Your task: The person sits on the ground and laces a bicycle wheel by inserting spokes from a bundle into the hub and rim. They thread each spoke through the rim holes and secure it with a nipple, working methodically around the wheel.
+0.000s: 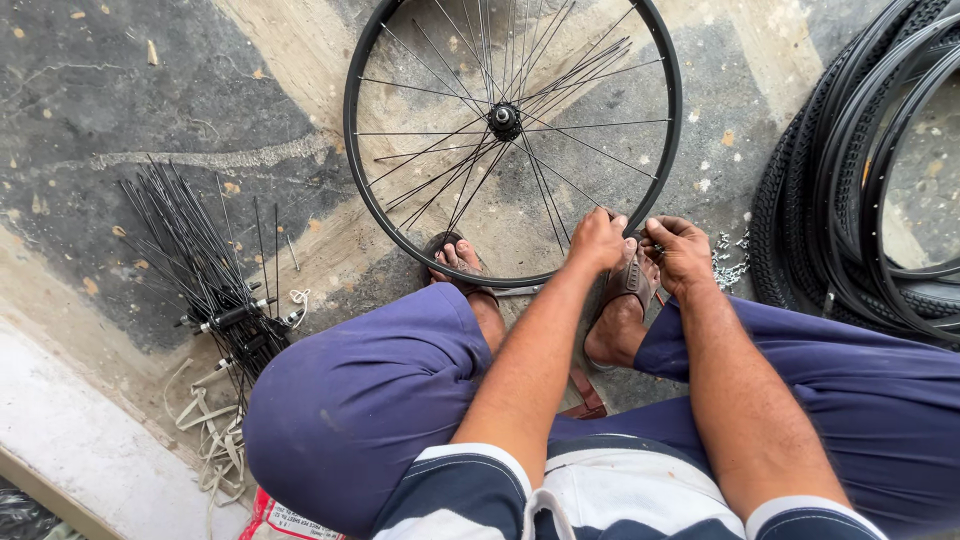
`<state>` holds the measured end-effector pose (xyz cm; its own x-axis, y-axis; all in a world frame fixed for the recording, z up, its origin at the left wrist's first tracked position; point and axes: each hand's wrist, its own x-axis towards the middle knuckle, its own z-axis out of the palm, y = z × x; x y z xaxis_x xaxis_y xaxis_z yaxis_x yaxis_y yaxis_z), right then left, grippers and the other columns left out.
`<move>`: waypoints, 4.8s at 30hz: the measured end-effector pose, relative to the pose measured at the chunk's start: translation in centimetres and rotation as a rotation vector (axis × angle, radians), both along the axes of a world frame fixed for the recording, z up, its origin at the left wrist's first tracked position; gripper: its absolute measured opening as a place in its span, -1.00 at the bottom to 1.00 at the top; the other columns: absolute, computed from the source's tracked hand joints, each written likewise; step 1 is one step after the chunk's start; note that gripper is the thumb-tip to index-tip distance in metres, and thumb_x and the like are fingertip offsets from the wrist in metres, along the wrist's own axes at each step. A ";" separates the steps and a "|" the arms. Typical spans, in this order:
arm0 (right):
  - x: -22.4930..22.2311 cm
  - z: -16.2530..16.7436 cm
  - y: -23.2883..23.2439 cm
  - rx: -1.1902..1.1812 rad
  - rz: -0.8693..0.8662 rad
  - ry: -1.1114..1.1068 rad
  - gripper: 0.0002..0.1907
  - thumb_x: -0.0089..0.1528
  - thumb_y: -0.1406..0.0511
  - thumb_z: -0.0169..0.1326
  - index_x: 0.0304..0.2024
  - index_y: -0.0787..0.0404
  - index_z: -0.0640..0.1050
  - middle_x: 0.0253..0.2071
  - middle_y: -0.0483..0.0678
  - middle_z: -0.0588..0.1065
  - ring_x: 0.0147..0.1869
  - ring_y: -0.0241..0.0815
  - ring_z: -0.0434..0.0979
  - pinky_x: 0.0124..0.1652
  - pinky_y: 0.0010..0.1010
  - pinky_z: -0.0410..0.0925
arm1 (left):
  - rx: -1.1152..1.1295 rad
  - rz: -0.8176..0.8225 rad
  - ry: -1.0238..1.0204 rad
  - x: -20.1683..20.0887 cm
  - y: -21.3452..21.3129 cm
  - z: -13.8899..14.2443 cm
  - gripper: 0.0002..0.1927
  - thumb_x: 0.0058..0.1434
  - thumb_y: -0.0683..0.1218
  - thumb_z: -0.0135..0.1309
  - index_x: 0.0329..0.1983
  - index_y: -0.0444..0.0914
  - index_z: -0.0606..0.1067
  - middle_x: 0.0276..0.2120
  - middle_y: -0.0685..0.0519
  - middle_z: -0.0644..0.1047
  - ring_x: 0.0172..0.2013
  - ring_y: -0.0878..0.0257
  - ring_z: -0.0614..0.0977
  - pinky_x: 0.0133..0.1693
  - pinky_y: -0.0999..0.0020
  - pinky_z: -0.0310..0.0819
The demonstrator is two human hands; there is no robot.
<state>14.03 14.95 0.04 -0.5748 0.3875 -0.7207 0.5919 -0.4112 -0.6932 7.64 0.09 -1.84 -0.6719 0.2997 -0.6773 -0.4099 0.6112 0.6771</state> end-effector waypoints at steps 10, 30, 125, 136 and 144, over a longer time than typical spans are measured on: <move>0.0 -0.5 -0.8 -0.028 0.084 -0.014 -0.79 0.32 0.40 0.14 -0.02 0.39 0.58 -0.26 -0.02 0.60 -0.32 -0.29 0.59 -0.29 -0.54 0.49 | 0.042 0.070 0.089 0.3 -0.3 0.3 -0.61 0.35 0.12 0.00 -0.05 -0.28 0.55 -0.07 -0.20 0.61 0.01 -0.10 0.62 0.06 0.07 0.46; -0.6 -1.4 -1.4 -0.007 0.130 0.009 -0.81 0.32 0.39 0.15 -0.03 0.34 0.60 -0.27 -0.10 0.59 -0.32 -0.33 0.56 -0.31 -0.53 0.44 | -0.155 -0.598 0.805 -5.1 -1.7 4.9 -0.79 0.04 -0.02 0.08 -0.28 -0.04 0.64 -0.18 0.01 0.65 -0.01 0.01 0.62 0.10 0.01 0.28; 0.1 -1.1 -2.8 0.108 0.199 0.094 -0.82 0.33 0.39 0.15 -0.04 0.37 0.57 -0.26 -0.13 0.57 -0.31 -0.38 0.52 -0.28 -0.55 0.42 | -0.046 -0.672 0.319 -7.2 -1.2 3.6 -0.71 0.12 0.06 0.01 -0.17 -0.05 0.64 -0.16 0.08 0.65 0.07 0.15 0.45 0.17 0.01 -0.05; 0.2 -1.1 -3.1 0.144 0.273 0.060 -0.81 0.30 0.42 0.16 -0.04 0.37 0.58 -0.31 -0.13 0.56 -0.32 -0.37 0.50 -0.30 -0.52 0.39 | -0.129 -0.781 0.416 -6.7 -1.2 3.8 -0.70 0.24 0.03 -0.09 -0.11 -0.08 0.61 -0.08 0.03 0.61 0.11 0.12 0.41 0.18 -0.08 -0.05; -0.2 -0.3 -3.6 0.141 0.259 0.009 -0.84 0.30 0.42 0.14 -0.07 0.36 0.60 -0.32 -0.13 0.56 -0.34 -0.37 0.49 -0.34 -0.52 0.39 | -0.282 0.471 0.759 -2.6 -0.7 2.9 -0.41 0.26 0.19 0.10 0.21 -0.26 0.34 0.18 -0.10 0.33 0.28 0.03 0.35 0.30 -0.08 0.17</move>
